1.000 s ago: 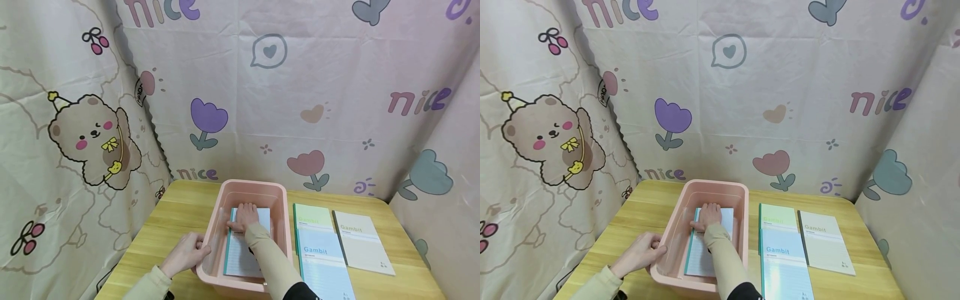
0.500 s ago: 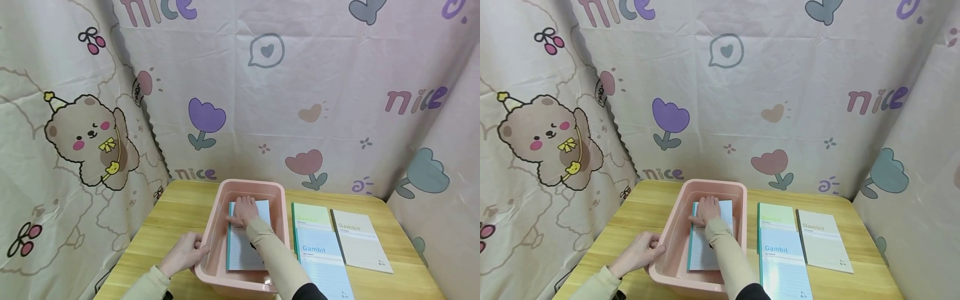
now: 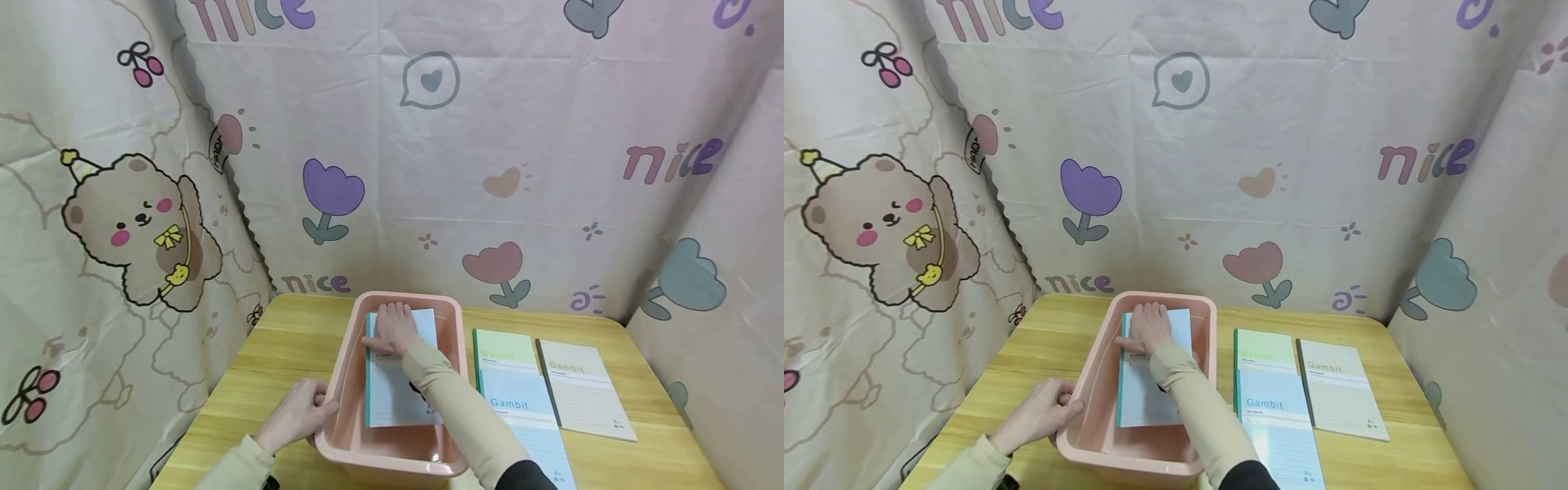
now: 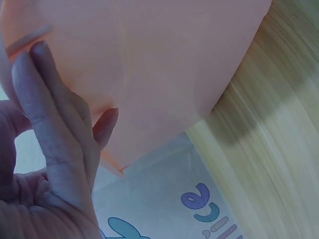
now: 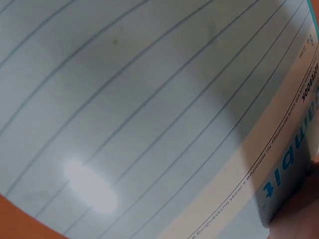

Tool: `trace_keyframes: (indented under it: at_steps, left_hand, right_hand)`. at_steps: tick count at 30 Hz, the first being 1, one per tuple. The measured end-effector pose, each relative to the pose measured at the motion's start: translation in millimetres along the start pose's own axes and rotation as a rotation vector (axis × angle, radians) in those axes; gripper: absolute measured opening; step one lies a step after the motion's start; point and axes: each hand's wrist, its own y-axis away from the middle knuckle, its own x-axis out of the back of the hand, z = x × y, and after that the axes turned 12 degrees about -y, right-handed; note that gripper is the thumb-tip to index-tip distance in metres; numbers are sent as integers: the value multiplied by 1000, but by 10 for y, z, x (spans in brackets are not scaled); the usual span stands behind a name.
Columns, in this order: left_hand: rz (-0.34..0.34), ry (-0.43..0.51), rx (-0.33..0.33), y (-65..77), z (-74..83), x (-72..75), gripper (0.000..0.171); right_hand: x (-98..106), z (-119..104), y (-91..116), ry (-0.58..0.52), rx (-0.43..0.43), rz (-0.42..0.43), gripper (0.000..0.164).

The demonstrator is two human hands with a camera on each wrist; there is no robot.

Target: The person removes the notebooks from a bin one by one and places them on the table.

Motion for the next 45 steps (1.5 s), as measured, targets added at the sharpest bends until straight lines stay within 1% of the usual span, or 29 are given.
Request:
trace_keyframes:
  at_steps: [4, 8, 13, 17, 20, 27, 32, 35, 38, 41, 45]
  left_hand:
    - [-13, 7, -1, 5, 0, 13, 28]
    - [-7, -3, 0, 1, 1, 9, 27]
    - [1, 0, 8, -2, 2, 1, 27]
    - [5, -1, 7, -5, 1, -6, 28]
    - [7, -2, 2, -9, 0, -12, 28]
    - [7, 6, 6, -7, -7, -20, 30]
    - [17, 3, 9, -9, 5, -25, 26]
    - [28, -5, 9, -10, 11, -33, 22]
    - [29, -7, 14, -11, 12, -33, 20]
    - [25, -5, 14, -10, 12, -28, 21]
    - [23, -4, 4, -11, 8, -26, 20]
  right_hand:
    - [143, -31, -16, 17, 29, 27, 66]
    - [325, -62, -22, 8, 41, 58, 64]
    - [583, -84, -26, 13, 45, 24, 62]
    - [779, -58, -34, -20, 44, -4, 59]
    - [926, -15, -31, -42, 40, -1, 56]
    - [1356, 46, 20, -114, 37, 50, 57]
    - [1689, 68, 100, -111, 49, 80, 54]
    - [1838, 161, 188, -117, 49, 76, 53]
    - [1913, 335, 304, -115, 45, 77, 56]
    - [1924, 569, 461, -113, 49, 90, 57]
    - [1874, 907, 700, -119, 43, 109, 55]
